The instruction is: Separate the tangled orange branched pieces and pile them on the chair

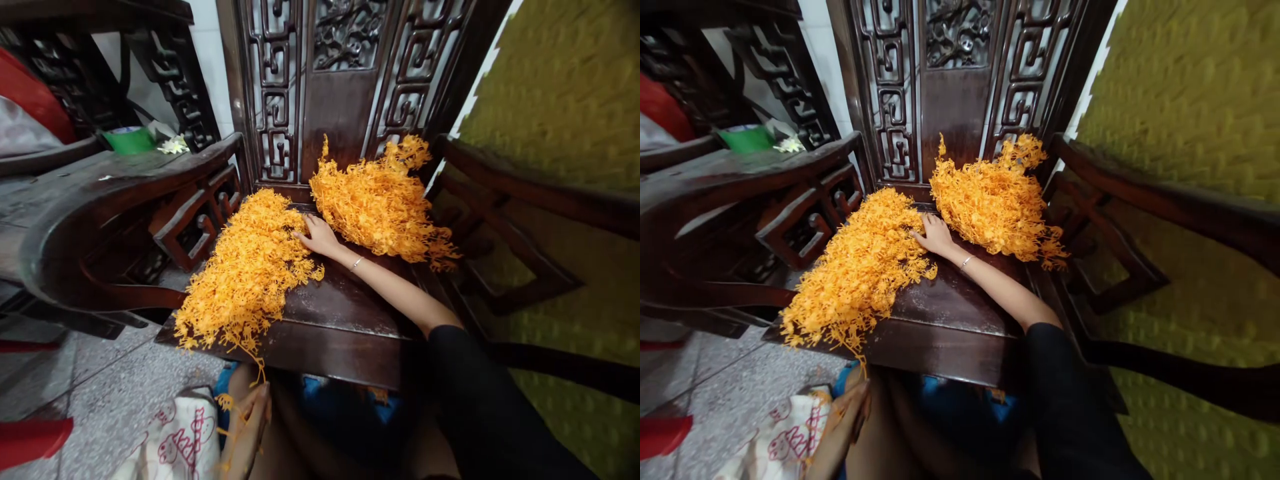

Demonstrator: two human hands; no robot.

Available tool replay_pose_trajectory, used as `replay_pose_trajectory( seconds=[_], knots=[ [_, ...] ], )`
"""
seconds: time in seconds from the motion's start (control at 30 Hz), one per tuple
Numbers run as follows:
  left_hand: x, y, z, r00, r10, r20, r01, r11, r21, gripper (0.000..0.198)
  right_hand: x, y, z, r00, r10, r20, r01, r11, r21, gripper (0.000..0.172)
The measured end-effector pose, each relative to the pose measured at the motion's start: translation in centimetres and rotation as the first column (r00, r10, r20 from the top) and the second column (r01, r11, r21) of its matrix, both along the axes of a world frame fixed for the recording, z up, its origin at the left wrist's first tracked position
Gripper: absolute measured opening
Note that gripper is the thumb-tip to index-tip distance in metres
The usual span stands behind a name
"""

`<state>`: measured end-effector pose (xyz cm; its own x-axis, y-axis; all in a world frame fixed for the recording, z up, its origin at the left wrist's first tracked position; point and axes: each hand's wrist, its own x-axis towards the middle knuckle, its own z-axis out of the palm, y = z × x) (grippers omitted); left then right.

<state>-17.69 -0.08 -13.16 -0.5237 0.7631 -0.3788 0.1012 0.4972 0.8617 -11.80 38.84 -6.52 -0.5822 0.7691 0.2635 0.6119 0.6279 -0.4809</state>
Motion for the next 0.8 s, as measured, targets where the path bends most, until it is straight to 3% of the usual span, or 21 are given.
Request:
replay_pose_trajectory(
  seconds=[0.1,0.17,0.37,0.47,0.53,0.63,0.8],
  knots=[
    [0.6,0.1,1.1,1.000,-0.010,0.020,0.010,1.000,-0.004,0.027,0.7,-0.4,-1.0,1.000,-0.030,-0.004,0.029,0.999,-0.014,0.081],
    [1.1,0.0,2.0,0.999,-0.021,0.032,0.021,1.000,0.010,0.026,-0.2,0.0,-1.4,0.995,-0.094,-0.023,0.093,0.994,-0.049,0.078],
    [2.0,-0.5,3.6,0.996,-0.060,0.071,0.057,0.997,0.049,0.028,-7.6,1.3,-1.3,0.978,-0.160,-0.132,0.138,0.977,-0.164,0.071],
    [2.1,-0.4,3.3,0.992,-0.080,0.094,0.075,0.995,0.063,0.029,-10.6,0.8,-1.3,0.962,-0.202,-0.181,0.165,0.966,-0.201,0.067],
    [2.0,-0.3,2.9,0.991,-0.086,0.107,0.079,0.994,0.073,0.042,-11.3,0.2,-1.3,0.950,-0.230,-0.211,0.185,0.959,-0.214,0.062],
    [1.8,-0.2,2.1,0.988,-0.087,0.125,0.078,0.994,0.076,0.056,-10.6,-0.6,-1.3,0.926,-0.269,-0.264,0.218,0.954,-0.205,0.060],
    [1.3,-0.2,0.8,0.983,-0.102,0.156,0.094,0.994,0.057,0.061,-8.9,-0.5,-0.9,0.909,-0.292,-0.298,0.276,0.956,-0.096,0.069]
  ],
)
